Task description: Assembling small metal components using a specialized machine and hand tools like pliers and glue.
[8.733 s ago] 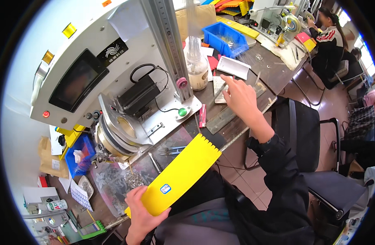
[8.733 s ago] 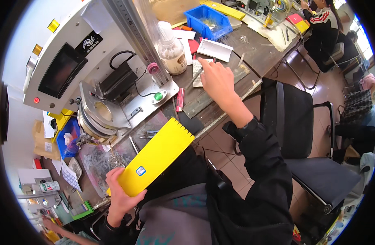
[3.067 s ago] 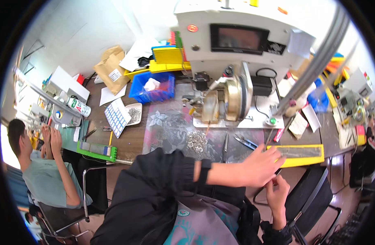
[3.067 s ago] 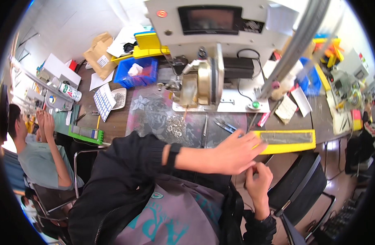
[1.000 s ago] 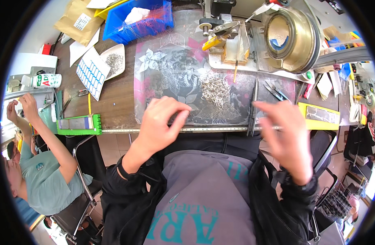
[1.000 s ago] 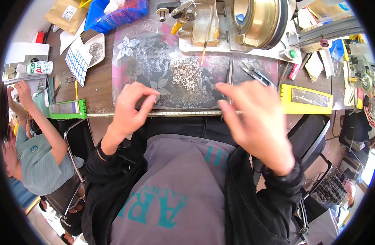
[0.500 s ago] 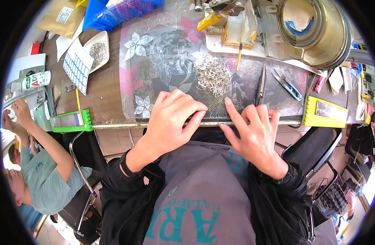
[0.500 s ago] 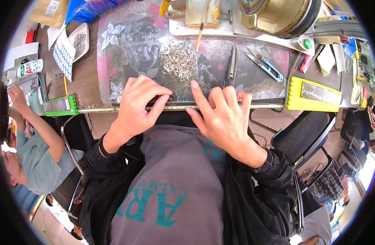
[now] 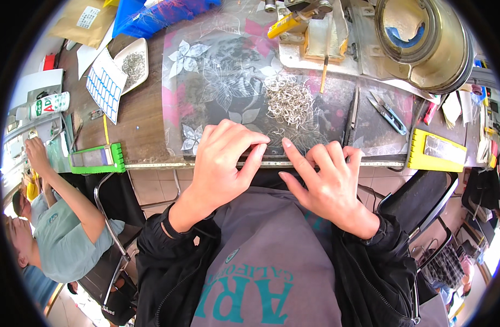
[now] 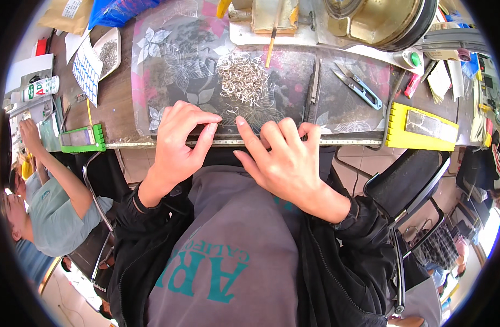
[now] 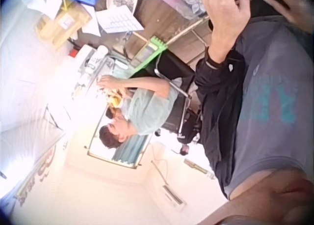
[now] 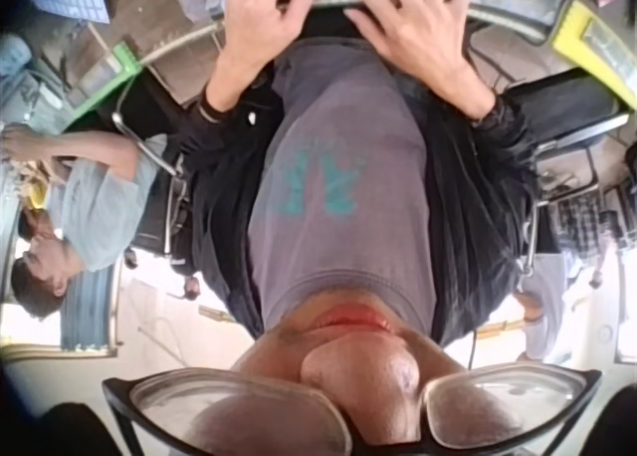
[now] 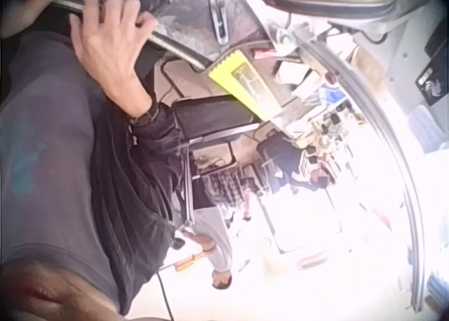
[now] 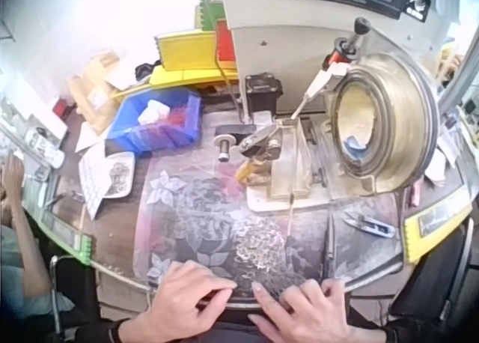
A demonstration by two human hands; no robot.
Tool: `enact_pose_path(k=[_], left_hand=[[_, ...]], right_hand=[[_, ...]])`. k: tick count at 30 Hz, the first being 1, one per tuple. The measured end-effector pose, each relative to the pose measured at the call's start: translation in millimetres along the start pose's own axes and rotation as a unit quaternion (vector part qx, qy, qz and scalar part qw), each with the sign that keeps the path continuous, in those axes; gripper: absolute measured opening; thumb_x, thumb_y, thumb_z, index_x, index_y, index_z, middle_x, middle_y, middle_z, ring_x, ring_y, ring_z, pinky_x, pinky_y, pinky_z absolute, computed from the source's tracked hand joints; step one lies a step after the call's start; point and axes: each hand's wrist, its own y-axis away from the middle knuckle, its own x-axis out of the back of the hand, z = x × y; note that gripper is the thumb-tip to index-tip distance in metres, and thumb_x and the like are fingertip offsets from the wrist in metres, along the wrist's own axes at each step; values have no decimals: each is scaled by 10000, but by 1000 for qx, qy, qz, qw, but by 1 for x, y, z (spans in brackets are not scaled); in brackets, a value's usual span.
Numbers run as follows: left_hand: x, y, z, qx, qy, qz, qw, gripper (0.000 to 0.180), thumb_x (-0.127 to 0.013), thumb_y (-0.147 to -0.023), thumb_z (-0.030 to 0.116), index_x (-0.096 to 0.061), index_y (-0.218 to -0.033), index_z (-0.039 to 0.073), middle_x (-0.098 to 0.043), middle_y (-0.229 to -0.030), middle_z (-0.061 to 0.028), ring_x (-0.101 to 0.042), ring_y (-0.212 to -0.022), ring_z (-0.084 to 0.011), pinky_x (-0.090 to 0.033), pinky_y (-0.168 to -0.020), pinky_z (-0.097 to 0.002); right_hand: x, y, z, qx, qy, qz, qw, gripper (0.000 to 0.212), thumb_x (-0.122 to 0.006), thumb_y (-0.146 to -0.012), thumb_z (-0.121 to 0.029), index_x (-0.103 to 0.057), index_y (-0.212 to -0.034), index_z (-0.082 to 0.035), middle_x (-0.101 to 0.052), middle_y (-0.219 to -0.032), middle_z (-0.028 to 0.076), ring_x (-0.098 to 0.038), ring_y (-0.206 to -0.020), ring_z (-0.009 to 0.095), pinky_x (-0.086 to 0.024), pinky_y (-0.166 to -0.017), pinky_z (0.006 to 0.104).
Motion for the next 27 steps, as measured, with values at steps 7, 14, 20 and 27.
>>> enact_pose_path(k=[7,14,20,27], left_hand=[[-6,1,-1,-17,-33,-1,999,114,-746,-784,85,-667,-855,125,-619,-802,11,-569,-808,-201,-374,-738,-344],[-9,1,3,-12,-58,5,998,150,-770,-749,113,-651,-835,146,-609,-853,29,-562,-876,-198,-364,-780,-361],[-3,-1,6,-16,-56,6,998,162,-772,-729,59,-660,-830,120,-615,-812,-14,-559,-810,-223,-364,-744,-357],[34,-37,18,-29,-4,39,999,103,-700,-803,5,-656,-879,58,-621,-827,-88,-593,-797,-284,-419,-720,-370]], right_hand=[[2,-7,11,-11,27,16,999,539,-791,-749,-234,-667,-1269,-160,-416,-768,-15,-447,-744,175,-307,-731,382],[3,-8,6,-16,27,6,999,548,-771,-764,-233,-652,-1290,-137,-417,-773,1,-452,-749,187,-315,-724,384],[5,-5,15,22,1,38,999,473,-742,-780,-206,-661,-1240,-131,-433,-781,9,-459,-738,196,-323,-660,373],[61,-20,39,13,-34,129,991,197,-745,-729,-81,-704,-918,-114,-484,-713,-1,-502,-668,197,-320,-602,350]])
